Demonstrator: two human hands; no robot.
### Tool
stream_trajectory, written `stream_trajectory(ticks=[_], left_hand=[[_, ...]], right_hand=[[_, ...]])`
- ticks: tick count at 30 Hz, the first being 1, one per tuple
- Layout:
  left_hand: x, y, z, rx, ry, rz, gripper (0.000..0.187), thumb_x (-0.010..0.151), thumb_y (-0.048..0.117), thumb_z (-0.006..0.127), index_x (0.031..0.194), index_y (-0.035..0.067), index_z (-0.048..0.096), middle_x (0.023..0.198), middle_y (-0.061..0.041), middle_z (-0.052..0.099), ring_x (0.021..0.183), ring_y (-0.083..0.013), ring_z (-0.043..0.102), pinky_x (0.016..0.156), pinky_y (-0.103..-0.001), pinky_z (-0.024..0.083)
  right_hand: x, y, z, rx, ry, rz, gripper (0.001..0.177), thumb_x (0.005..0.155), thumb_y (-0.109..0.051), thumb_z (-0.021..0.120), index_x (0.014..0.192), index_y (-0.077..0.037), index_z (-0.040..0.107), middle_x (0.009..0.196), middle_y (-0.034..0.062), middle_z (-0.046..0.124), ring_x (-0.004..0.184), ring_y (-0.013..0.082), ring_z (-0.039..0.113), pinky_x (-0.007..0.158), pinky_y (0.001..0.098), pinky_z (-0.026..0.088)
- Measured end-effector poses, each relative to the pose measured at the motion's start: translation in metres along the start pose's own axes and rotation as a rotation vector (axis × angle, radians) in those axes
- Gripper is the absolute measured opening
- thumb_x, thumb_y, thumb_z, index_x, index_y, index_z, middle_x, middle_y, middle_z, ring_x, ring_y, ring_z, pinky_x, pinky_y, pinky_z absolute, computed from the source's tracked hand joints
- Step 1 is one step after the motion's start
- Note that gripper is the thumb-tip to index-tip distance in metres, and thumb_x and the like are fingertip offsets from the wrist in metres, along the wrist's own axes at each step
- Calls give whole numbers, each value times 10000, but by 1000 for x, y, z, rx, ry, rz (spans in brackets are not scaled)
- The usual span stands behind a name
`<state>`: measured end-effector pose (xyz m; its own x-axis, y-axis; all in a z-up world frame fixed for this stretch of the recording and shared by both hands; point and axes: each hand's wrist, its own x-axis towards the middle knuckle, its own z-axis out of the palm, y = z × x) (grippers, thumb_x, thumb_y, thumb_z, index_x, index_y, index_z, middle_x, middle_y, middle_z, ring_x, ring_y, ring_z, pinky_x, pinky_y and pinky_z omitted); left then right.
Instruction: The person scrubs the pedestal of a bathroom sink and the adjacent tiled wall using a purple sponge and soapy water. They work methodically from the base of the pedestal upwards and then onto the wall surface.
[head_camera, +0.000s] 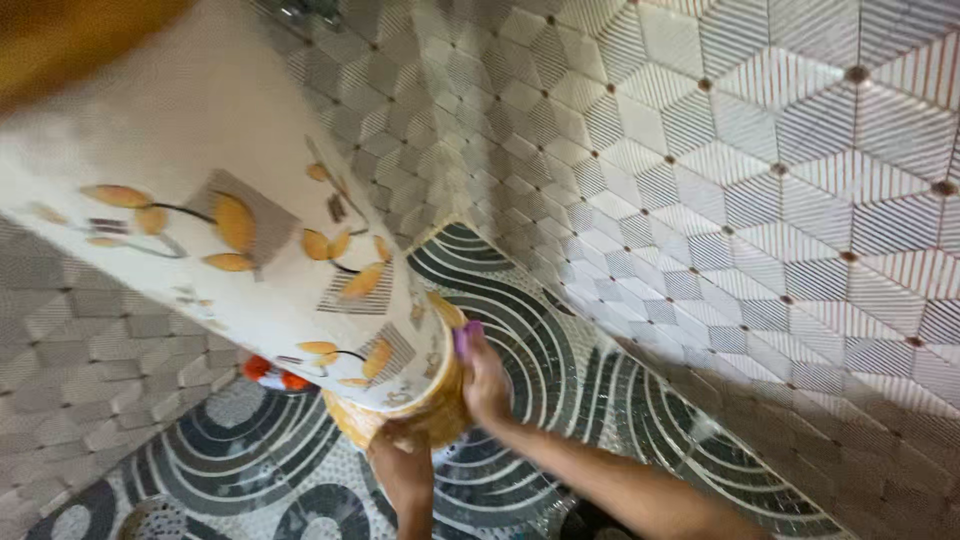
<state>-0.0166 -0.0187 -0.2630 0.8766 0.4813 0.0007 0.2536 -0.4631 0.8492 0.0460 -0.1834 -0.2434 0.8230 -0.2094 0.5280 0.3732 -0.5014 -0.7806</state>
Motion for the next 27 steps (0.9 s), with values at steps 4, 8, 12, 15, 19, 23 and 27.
stream_trajectory(ticks=[4,8,12,15,19,23,27], left_hand=[[-6,-26,39,350,131,361,1325,580,446,893,1490,-203,181,1534,-422,271,1458,-551,251,1235,-554,208],[7,-47,78,619,211,187,1527,585,691,838,1501,-219,23,1589,-438,127,1526,-553,106,1274,-587,109],[11,-77,118,728,449,73,1410,781,762,736,1629,-143,65,1699,-359,151,1601,-505,120,1274,-587,195],[14,-86,127,764,504,-20,1365,850,785,689,1664,-103,47,1767,-302,127,1642,-469,124,1275,-567,259],[18,-80,114,533,374,-75,1664,450,832,738,1599,-101,-21,1688,-305,65,1560,-493,64,1212,-608,243],[12,-76,112,586,394,-86,1777,375,944,717,1607,-84,-47,1705,-285,46,1584,-477,38,1242,-603,232],[11,-82,115,539,412,-196,1740,457,959,694,1666,-51,-44,1772,-260,54,1651,-452,47,1303,-578,206]], right_hand=[[-67,-16,-20,-20,-11,-150,572,1051,-72,509,1593,-96,329,1646,234,325,1536,392,298,1257,463,267],[-3,11,3,-41,-161,253,471,1054,-157,450,1520,-219,426,1666,168,313,1517,304,338,978,305,554],[94,67,37,354,-564,451,360,1105,-266,397,1340,-142,640,1472,181,595,1338,341,598,1169,396,485],[113,72,50,-10,-318,-195,414,1081,-272,441,1397,-60,605,1544,188,508,1463,332,434,1225,442,379],[45,33,21,176,-140,243,437,1031,-174,379,1378,-180,644,1549,106,533,1445,301,476,1142,421,415],[-43,11,-26,58,-149,36,573,946,2,619,1487,-98,459,1583,224,349,1455,401,377,1080,472,457],[-2,25,-9,111,45,-177,492,1067,-75,549,1550,-130,473,1641,152,429,1495,338,474,1176,436,480]])
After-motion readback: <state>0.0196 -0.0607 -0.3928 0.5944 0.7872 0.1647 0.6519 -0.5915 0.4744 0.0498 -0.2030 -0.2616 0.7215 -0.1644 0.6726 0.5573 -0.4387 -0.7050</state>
